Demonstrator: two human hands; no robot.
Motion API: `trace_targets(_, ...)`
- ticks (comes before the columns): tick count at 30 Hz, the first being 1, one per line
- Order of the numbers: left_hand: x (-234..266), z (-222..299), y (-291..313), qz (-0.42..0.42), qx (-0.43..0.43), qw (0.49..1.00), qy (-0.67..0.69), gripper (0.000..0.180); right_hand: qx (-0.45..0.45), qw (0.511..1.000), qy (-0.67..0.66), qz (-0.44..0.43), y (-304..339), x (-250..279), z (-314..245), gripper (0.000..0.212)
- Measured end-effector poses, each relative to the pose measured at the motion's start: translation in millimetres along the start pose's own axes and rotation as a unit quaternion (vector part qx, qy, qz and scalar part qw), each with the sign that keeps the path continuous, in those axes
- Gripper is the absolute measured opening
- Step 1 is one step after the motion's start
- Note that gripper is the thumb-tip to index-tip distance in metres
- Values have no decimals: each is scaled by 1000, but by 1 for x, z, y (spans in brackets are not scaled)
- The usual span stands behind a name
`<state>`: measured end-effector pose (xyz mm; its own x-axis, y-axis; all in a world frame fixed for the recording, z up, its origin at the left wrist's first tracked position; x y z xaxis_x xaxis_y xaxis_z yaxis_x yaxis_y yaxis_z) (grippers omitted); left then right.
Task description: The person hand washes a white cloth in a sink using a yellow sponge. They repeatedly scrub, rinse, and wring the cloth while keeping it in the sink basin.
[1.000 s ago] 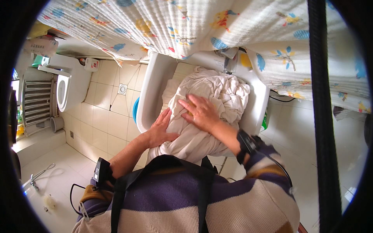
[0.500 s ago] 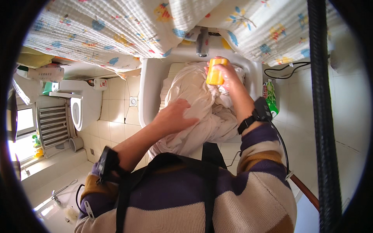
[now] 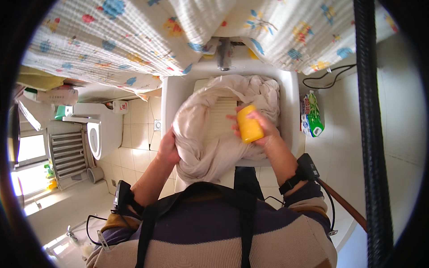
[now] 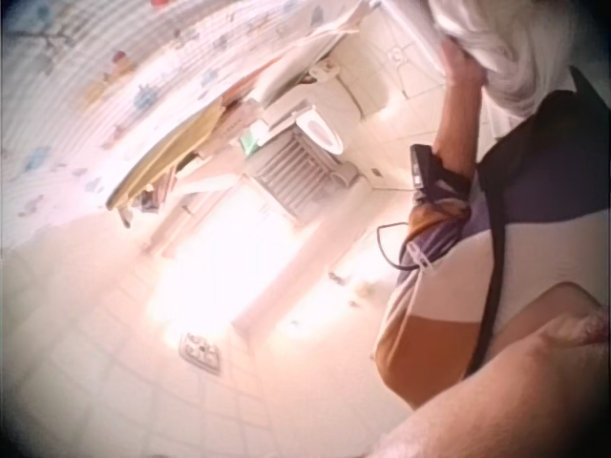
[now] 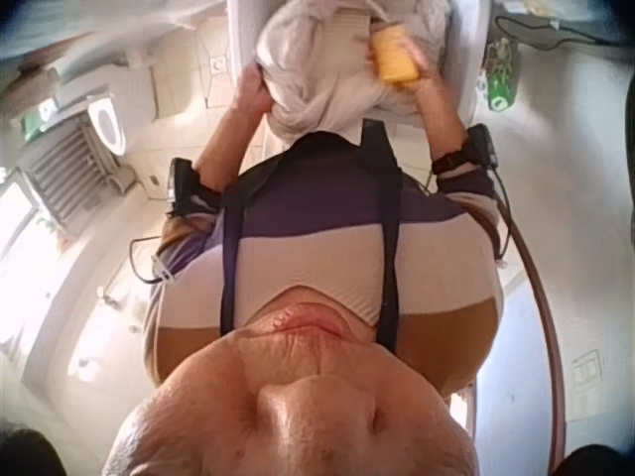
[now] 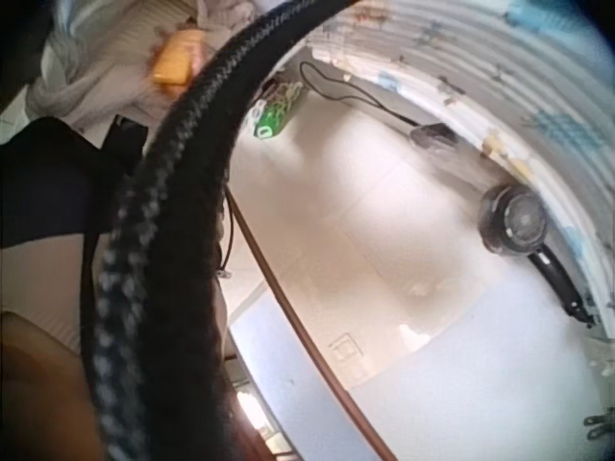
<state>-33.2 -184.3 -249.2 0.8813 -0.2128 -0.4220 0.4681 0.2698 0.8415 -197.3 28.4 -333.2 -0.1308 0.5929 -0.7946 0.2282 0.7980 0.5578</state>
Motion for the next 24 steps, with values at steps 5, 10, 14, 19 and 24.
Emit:
trace_targets(5,-13,-16,13,-125,55,954,-267,55,-24,992,20,125,-70,-26,26,37)
trace_targets(10,-13,8,10,-56,-126,791,-595,63,158,958,-86,225,-98,-16,6,22)
trace_targets(14,-36,46,11,57,-524,361,-770,63,299,943,-42,139,-83,-17,-52,22)
trace_targets(19,-35,5,-37,-100,-238,480,-838,83,225,862,423,164,-87,-32,-96,46)
trace_targets(24,-37,9,-57,-25,-214,422,-881,76,123,874,433,186,-83,-11,-44,47)
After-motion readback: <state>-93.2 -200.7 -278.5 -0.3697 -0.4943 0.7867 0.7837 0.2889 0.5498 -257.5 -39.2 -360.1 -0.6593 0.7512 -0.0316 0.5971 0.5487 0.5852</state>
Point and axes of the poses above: each hand's wrist, its own y-axis away from the middle knuckle, its own x-axis out of the back of the hand, z = x × y, the point moved 5 cm from there along -y, towards the middle knuckle, and after that the axes turned 9 degrees about z, right-handed, at the moved point
